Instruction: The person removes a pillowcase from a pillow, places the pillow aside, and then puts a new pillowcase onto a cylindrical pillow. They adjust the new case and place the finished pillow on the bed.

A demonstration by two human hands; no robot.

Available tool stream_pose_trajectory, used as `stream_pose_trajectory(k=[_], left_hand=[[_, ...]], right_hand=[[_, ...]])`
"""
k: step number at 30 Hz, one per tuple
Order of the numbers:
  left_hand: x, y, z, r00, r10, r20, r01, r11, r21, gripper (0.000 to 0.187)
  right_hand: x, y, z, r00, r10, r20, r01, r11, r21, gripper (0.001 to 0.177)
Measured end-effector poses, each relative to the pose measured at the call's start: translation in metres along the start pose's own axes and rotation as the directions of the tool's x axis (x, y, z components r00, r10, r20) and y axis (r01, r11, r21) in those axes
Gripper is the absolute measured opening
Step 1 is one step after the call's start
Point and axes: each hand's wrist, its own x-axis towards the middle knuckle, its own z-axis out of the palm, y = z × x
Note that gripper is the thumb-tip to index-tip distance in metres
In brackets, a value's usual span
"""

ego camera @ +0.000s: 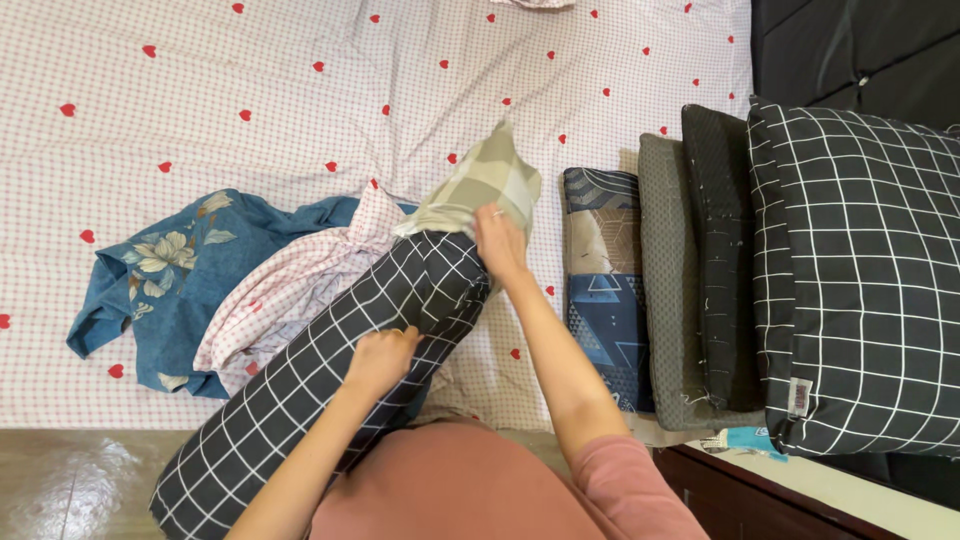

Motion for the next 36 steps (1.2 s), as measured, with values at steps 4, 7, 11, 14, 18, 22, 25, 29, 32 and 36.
stream_pose_trajectory(k=[4, 7, 11, 14, 18, 22, 25, 29, 32, 36], left_hand=[[0.020, -0.021, 0.004, 0.990, -0.038, -0.133, 0.026, 0.995, -0.097, 0.027], [0.051, -0.045, 0.005, 0.964, -0.155, -0.216, 0.109, 0.972, -0.210, 0.032], [0.090, -0.075, 0.027, 0.926, -0.357, -0.124, 0.320, 0.915, -0.246, 0.044], [0.094, -0.093, 0.071, 0.917, -0.397, -0.029, 0.382, 0.899, -0.216, 0.054], [0.087, -0.097, 0.151, 0.944, -0.317, -0.093, 0.302, 0.941, -0.150, 0.043], [0.074, -0.088, 0.177, 0.922, -0.328, -0.206, 0.287, 0.936, -0.206, 0.024], [0.061, -0.068, 0.150, 0.924, -0.292, -0.245, 0.229, 0.939, -0.257, 0.021], [0.051, -0.030, 0.107, 0.927, -0.341, -0.159, 0.294, 0.920, -0.257, 0.031], [0.052, -0.015, 0.089, 0.925, -0.324, -0.199, 0.254, 0.917, -0.309, 0.032], [0.057, 0.001, 0.070, 0.927, -0.318, -0.199, 0.245, 0.914, -0.323, 0.032]], right_hand=[[-0.029, -0.010, 0.019, 0.991, 0.111, 0.079, -0.105, 0.992, -0.068, 0.019], [-0.045, -0.019, 0.014, 0.972, 0.225, 0.066, -0.222, 0.974, -0.054, 0.018], [-0.060, -0.022, 0.000, 0.963, 0.255, 0.090, -0.251, 0.967, -0.049, 0.018], [-0.067, -0.017, -0.008, 0.950, 0.278, 0.140, -0.269, 0.960, -0.080, 0.022], [-0.066, -0.021, -0.015, 0.932, 0.323, 0.161, -0.314, 0.946, -0.080, 0.034], [-0.055, -0.046, -0.016, 0.998, 0.062, -0.006, -0.062, 0.997, -0.045, 0.051], [-0.052, -0.060, -0.004, 1.000, 0.020, 0.002, -0.019, 0.989, -0.145, 0.050], [-0.054, -0.044, 0.022, 0.983, 0.171, 0.069, -0.152, 0.963, -0.221, 0.025], [-0.049, -0.017, 0.040, 0.987, 0.162, 0.024, -0.149, 0.948, -0.282, 0.018], [-0.035, 0.013, 0.047, 0.987, 0.156, -0.040, -0.161, 0.942, -0.295, 0.012]])
